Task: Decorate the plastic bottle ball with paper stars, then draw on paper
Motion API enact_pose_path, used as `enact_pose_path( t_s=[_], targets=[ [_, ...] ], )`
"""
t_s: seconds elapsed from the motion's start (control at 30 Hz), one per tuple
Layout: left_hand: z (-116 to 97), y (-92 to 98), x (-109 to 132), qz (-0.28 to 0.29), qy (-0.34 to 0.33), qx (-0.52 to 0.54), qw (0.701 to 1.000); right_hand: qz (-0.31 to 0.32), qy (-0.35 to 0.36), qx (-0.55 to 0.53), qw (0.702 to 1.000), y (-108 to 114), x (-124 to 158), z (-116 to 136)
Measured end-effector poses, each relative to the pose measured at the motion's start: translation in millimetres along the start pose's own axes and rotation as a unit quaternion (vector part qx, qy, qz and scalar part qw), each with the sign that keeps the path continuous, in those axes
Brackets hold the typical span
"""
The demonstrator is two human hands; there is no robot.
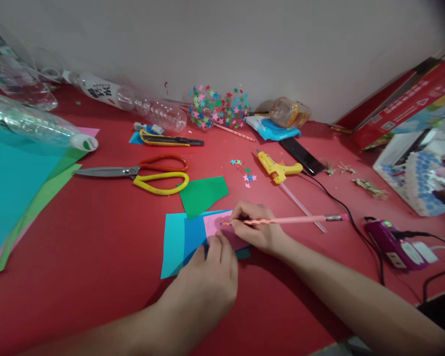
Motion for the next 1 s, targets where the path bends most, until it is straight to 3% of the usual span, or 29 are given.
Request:
enact_pose_path(
  t_s=[0.2,0.33,0.43,0.5,0.67,0.9,1.0],
  targets=[
    [-0.6,-0.1,-0.1,-0.005,0.0,-0.003,1.0,0.009,-0.02,-0.038,0.999,-0.7,0.1,-3.7],
    [0.3,0.1,0.0,-0.003,-0.002,0.011,1.0,-0.03,-0.073,-0.137,0.987,6.4,0.4,-15.6],
    [2.4,-0.9,-0.4,0.027,-0.002,0.018,0.999,-0.052,-0.092,-0.214,0.971,8.9,-0.3,-19.4],
    [4.5,-2.2,-0.5,0.05,0.004,0.027,0.998,-0.025,-0.086,-0.239,0.967,5.0,-0.9,-16.9],
    [8.5,-3.3,0.5,0.061,0.029,0.037,0.997,0.043,-0.059,-0.166,0.983,-3.2,-0.2,-6.7],
    [2.6,1.4,-0.4,0.026,-0.013,0.037,0.999,-0.023,-0.018,-0.117,0.993,3.0,-0.8,-4.2],
    [2.5,1.9,-1.2,0.026,-0.012,0.043,0.999,-0.013,-0.013,-0.09,0.996,1.3,0.5,-7.7]
  ],
)
Point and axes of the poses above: each hand's wrist, its own x-axis away from the middle knuckle, its own y-axis out of the back of the hand, z = x × y, the point moved 7 cm from there along -x, towards the middle knuckle
